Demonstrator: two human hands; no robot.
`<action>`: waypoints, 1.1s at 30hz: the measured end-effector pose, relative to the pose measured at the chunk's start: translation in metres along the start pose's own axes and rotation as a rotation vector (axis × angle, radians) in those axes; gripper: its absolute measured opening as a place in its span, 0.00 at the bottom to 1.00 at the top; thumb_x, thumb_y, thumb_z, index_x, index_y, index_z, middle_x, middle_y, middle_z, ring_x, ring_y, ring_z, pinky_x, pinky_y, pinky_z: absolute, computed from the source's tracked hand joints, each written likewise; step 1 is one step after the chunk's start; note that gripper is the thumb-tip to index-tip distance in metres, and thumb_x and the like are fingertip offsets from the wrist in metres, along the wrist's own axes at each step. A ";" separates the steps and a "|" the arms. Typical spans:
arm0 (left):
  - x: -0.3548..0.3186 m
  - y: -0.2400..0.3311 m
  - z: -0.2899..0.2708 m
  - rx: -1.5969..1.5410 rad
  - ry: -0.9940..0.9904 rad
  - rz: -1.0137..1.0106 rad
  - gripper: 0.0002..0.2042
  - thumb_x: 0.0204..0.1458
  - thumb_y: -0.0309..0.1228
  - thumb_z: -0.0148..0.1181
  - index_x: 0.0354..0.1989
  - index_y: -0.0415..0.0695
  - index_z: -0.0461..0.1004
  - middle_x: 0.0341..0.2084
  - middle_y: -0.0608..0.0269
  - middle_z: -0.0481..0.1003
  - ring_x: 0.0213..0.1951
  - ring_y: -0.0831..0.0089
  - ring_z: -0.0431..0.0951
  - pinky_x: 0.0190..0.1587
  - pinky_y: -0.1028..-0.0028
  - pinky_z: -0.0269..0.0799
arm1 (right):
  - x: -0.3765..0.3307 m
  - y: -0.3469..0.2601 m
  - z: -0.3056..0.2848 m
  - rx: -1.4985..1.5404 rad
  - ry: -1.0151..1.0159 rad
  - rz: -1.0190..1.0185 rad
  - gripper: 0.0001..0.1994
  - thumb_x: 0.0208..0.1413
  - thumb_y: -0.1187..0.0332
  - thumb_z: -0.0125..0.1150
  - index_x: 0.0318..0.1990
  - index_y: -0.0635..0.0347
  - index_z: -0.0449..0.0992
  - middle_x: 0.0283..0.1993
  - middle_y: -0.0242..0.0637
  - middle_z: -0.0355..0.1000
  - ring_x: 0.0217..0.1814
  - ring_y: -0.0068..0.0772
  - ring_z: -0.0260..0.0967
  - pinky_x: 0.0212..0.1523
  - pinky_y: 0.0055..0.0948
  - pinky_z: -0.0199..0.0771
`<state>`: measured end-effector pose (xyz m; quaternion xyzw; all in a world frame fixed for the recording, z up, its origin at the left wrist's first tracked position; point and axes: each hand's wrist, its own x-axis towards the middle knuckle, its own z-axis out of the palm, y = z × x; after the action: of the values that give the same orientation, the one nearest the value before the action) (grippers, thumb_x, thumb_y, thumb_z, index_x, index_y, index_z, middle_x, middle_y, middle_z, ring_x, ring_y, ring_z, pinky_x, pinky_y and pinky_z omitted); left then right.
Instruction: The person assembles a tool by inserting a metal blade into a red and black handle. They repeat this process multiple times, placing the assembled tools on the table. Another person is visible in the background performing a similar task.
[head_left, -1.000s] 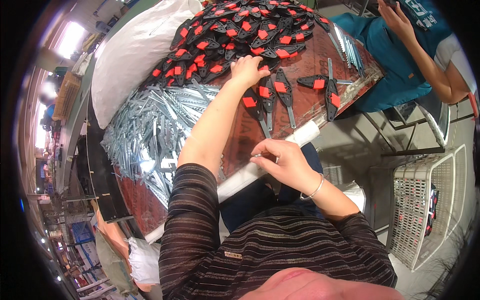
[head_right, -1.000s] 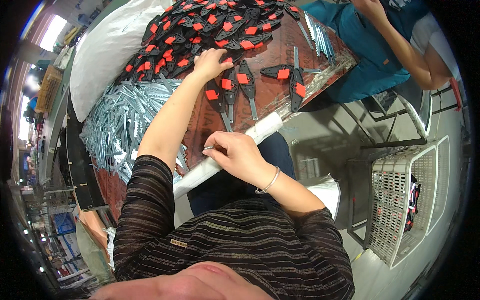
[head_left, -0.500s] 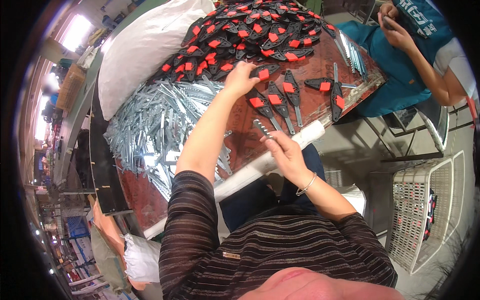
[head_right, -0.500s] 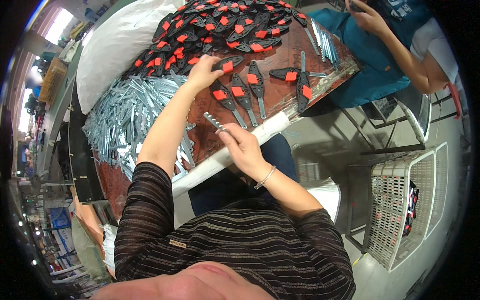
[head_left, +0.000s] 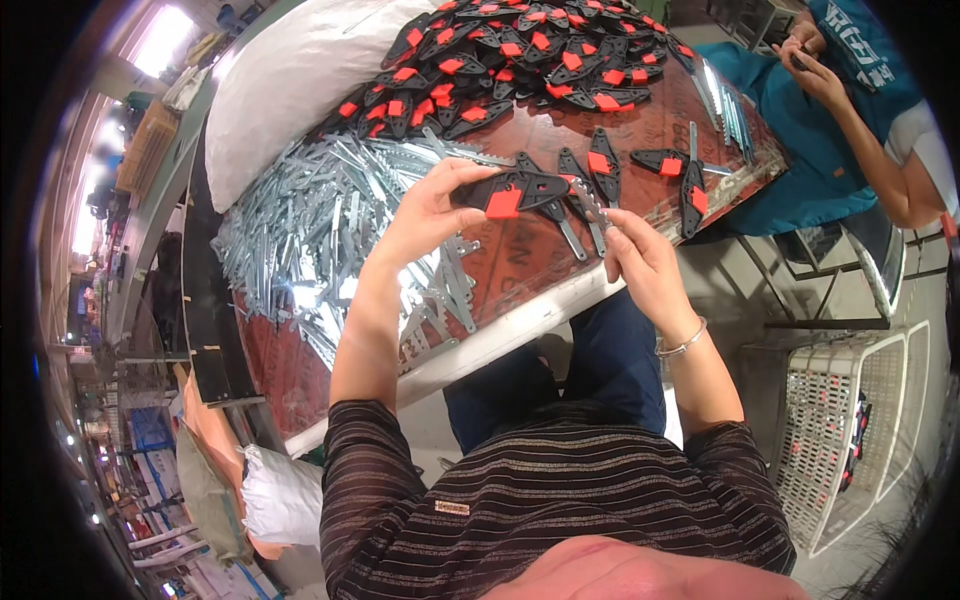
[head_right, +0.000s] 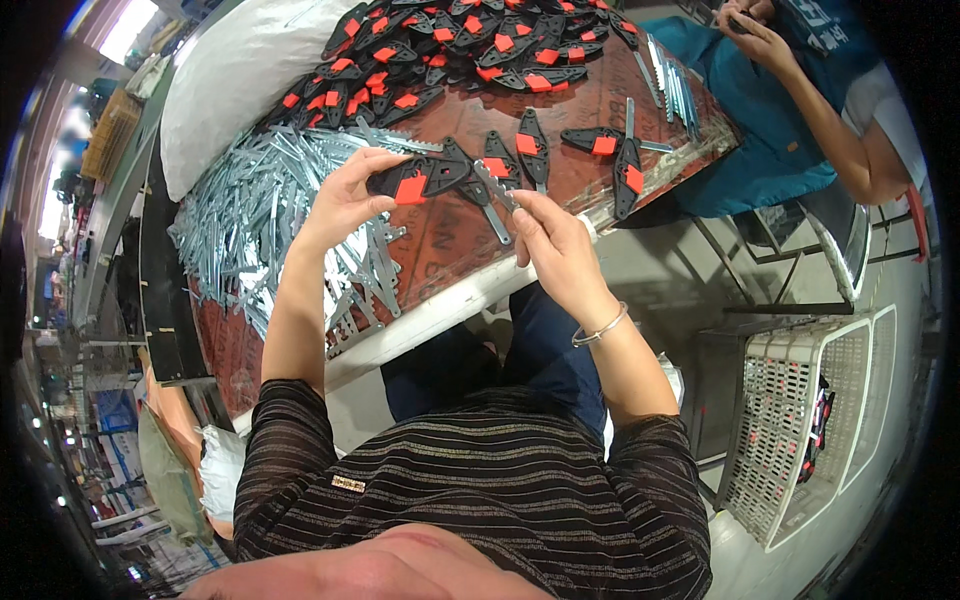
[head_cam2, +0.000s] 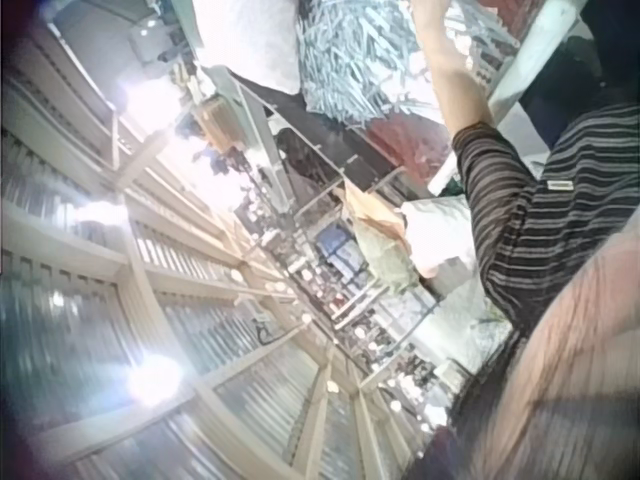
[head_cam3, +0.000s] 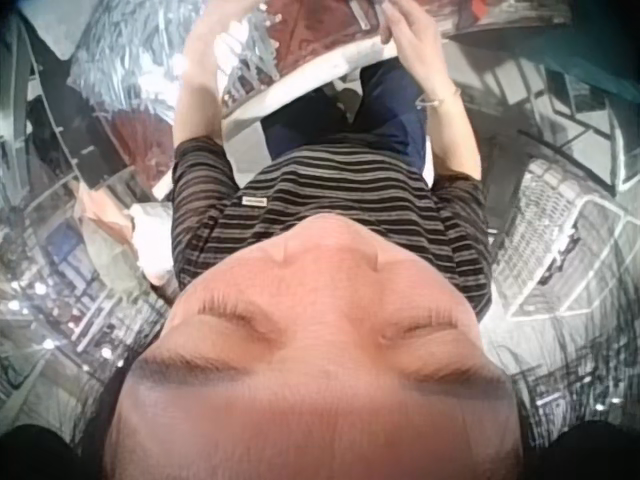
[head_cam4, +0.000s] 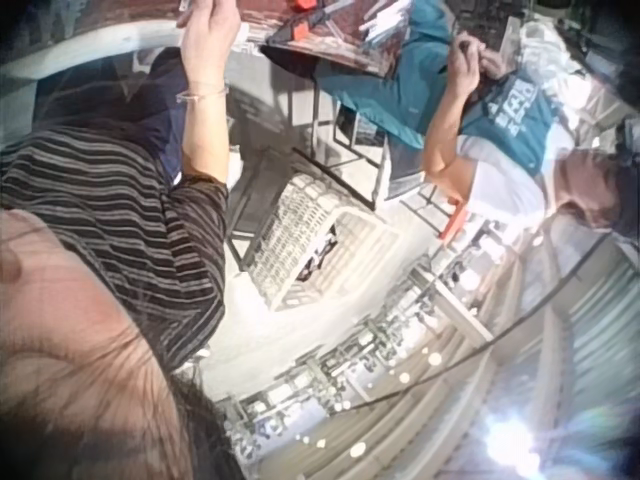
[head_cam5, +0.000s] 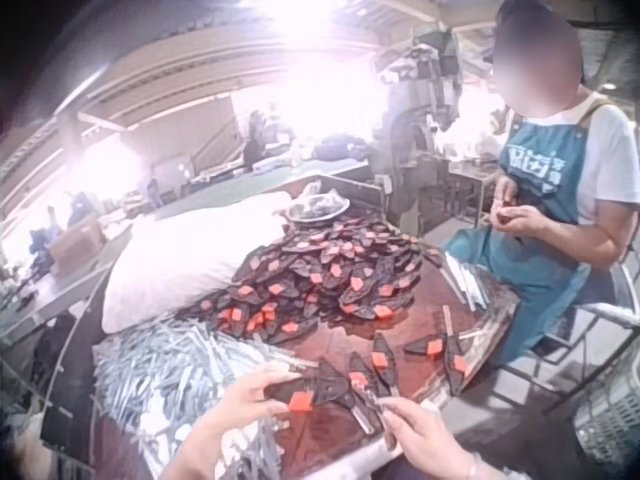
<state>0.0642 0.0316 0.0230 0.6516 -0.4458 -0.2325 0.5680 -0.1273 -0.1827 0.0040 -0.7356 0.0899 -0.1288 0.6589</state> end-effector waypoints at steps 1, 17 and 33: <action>-0.001 0.003 -0.001 0.036 -0.008 0.032 0.24 0.46 0.32 0.64 0.51 0.35 0.68 0.45 0.60 0.64 0.49 0.70 0.65 0.53 0.72 0.62 | -0.001 0.000 0.000 0.014 -0.002 0.010 0.13 0.60 0.69 0.47 0.48 0.68 0.69 0.21 0.29 0.65 0.21 0.17 0.63 0.24 0.19 0.61; -0.008 0.023 -0.021 -0.082 -0.058 0.061 0.17 0.40 0.29 0.67 0.40 0.36 0.75 0.41 0.61 0.68 0.46 0.70 0.66 0.50 0.74 0.60 | -0.001 -0.009 -0.031 0.186 -0.515 0.274 0.14 0.60 0.66 0.48 0.48 0.67 0.71 0.17 0.24 0.62 0.18 0.15 0.58 0.20 0.17 0.58; -0.013 0.021 0.003 -0.237 0.016 0.083 0.29 0.43 0.29 0.64 0.56 0.39 0.62 0.43 0.57 0.68 0.48 0.68 0.68 0.52 0.70 0.63 | -0.017 0.000 0.000 0.274 -0.381 0.263 0.15 0.62 0.66 0.44 0.49 0.65 0.70 0.16 0.23 0.58 0.15 0.12 0.53 0.15 0.13 0.46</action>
<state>0.0485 0.0422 0.0398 0.5628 -0.4371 -0.2546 0.6537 -0.1439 -0.1774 0.0029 -0.6326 0.0409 0.0879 0.7684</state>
